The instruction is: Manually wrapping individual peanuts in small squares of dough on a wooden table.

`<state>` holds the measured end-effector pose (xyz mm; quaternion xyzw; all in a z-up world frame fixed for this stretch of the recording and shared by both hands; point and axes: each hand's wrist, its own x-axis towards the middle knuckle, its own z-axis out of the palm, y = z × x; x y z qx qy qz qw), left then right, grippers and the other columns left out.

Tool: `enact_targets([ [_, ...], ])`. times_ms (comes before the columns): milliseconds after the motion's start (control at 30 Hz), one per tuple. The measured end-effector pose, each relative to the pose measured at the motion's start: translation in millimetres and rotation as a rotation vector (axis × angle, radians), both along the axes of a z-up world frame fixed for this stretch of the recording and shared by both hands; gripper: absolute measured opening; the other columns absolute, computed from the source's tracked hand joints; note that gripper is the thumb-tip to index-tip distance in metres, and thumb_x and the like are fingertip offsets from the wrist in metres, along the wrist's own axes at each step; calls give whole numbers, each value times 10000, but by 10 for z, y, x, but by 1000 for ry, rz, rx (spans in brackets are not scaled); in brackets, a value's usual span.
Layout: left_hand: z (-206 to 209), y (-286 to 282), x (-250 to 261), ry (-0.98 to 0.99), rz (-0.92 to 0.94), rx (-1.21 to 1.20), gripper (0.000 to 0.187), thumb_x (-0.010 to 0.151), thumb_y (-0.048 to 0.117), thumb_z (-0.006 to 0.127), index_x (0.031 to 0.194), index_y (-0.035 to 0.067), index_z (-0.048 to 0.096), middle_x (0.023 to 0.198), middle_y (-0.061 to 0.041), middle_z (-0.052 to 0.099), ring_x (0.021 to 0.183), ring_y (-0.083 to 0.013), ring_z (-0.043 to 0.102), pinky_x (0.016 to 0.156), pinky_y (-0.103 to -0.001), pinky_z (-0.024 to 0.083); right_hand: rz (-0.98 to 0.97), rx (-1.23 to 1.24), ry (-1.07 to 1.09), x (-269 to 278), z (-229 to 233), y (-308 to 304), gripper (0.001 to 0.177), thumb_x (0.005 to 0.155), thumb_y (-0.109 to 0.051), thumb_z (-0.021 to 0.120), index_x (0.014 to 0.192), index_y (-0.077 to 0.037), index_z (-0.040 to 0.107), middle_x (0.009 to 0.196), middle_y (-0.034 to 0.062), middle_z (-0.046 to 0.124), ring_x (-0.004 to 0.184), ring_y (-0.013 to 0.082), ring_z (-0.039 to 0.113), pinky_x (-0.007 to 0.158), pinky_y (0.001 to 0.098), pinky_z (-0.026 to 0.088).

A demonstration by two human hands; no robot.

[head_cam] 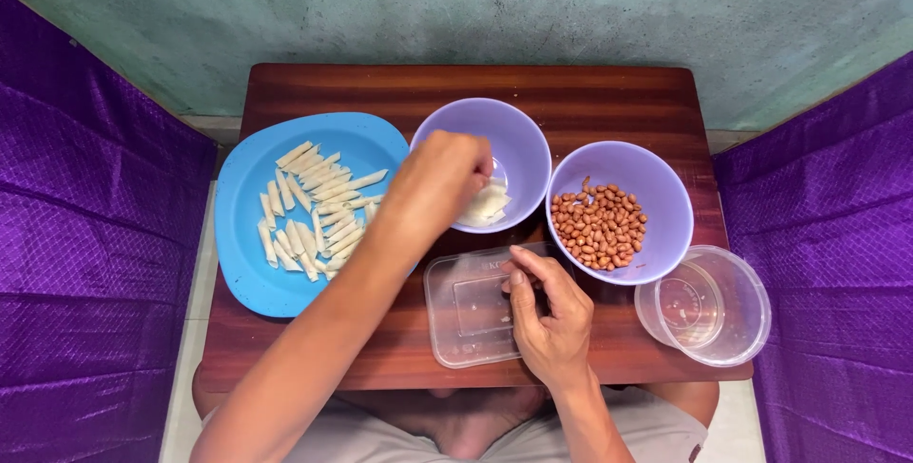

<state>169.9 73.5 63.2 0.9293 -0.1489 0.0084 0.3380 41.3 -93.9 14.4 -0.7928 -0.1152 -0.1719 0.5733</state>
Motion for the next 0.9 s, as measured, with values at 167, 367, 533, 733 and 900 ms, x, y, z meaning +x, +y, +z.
enact_targets([
  [167,678,225,-484,75,-68,-338,128,789,37,712,912,7,735,685,-34,743,551,-116,628,506,-267,502,-24,33,3,-28,-24,-19,285,925,82,623,1199,13,654,971,100,740,734,137,698,659,219,572],
  [367,323,243,-1047,359,0,-638,196,880,57,703,1055,17,783,778,-87,795,694,-103,715,654,-249,618,39,152,-127,-40,-294,-123,307,992,-84,591,1249,83,605,985,174,734,739,198,705,684,296,610],
  [533,-188,103,-1240,501,43,-797,220,931,98,703,1128,33,777,892,-159,826,792,-155,777,749,-301,675,72,57,-317,-26,-240,-103,373,852,58,762,1195,142,639,884,214,745,652,260,726,588,353,611],
  [733,-474,65,-1293,342,80,-914,303,962,176,688,1227,34,727,1014,-163,783,867,-193,776,757,-342,679,106,285,-173,-128,-346,-155,457,846,137,732,1267,131,555,952,244,763,767,242,765,667,339,650],
  [900,-668,-66,-1416,351,3,-1028,456,832,107,831,1248,-27,700,889,-134,730,756,-151,716,666,-296,668,207,225,-273,-157,-283,-113,445,781,202,714,1194,137,564,827,220,763,777,329,752,711,411,636],
])
